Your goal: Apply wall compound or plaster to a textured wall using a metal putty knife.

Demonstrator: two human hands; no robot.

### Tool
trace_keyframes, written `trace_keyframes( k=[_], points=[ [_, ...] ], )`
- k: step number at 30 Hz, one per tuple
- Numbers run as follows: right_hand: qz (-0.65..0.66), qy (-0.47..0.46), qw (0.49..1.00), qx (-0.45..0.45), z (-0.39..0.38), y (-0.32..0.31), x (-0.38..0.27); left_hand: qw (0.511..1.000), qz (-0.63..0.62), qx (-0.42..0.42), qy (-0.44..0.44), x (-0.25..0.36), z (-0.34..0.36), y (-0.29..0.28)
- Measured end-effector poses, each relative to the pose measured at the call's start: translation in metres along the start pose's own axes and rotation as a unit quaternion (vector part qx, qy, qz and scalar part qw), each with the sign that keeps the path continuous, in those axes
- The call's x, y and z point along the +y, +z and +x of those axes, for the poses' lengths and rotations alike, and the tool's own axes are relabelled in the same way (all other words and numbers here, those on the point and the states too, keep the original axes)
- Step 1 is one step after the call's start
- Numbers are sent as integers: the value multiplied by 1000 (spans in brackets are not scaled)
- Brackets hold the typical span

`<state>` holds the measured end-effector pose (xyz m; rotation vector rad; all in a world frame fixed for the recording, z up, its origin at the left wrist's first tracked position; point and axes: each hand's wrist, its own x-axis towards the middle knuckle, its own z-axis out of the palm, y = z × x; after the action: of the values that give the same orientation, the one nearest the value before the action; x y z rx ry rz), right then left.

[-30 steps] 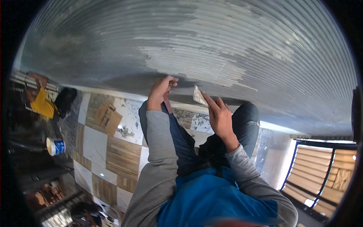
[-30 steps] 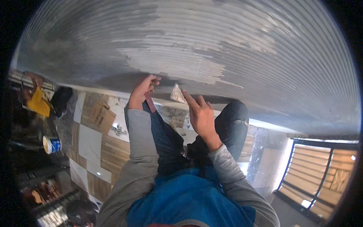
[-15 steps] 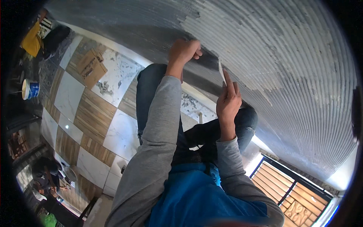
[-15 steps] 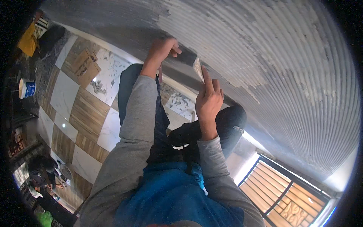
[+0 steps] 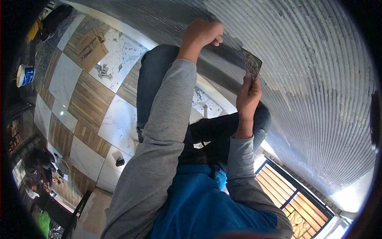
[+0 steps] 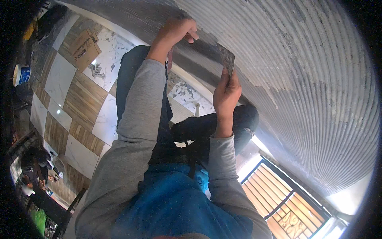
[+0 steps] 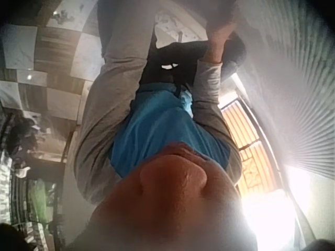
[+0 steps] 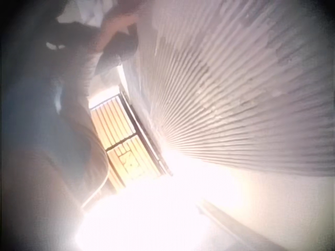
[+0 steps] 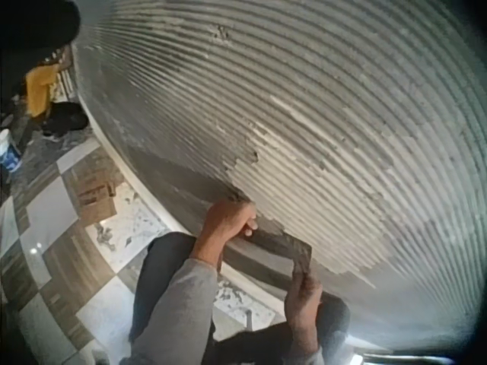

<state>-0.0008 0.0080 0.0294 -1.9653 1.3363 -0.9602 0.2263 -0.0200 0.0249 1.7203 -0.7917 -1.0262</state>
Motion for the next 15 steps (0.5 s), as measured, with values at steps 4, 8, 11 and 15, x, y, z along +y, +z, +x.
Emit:
trace_keyframes(
  k=[4, 8, 11, 15],
  points=[
    [4, -19, 1000, 1, 1, -1, 5, 1000, -18, 4, 2, -1, 0, 2],
    [-36, -35, 999, 4, 2, -4, 4, 1000, -4, -5, 4, -4, 4, 2],
    [-112, -82, 990, 12, 5, -8, 3, 1000, -8, -11, 19, -4, 3, 1],
    [-123, -87, 989, -11, 8, -10, 5, 1000, -3, -19, 23, 0, 2, -3]
  ],
)
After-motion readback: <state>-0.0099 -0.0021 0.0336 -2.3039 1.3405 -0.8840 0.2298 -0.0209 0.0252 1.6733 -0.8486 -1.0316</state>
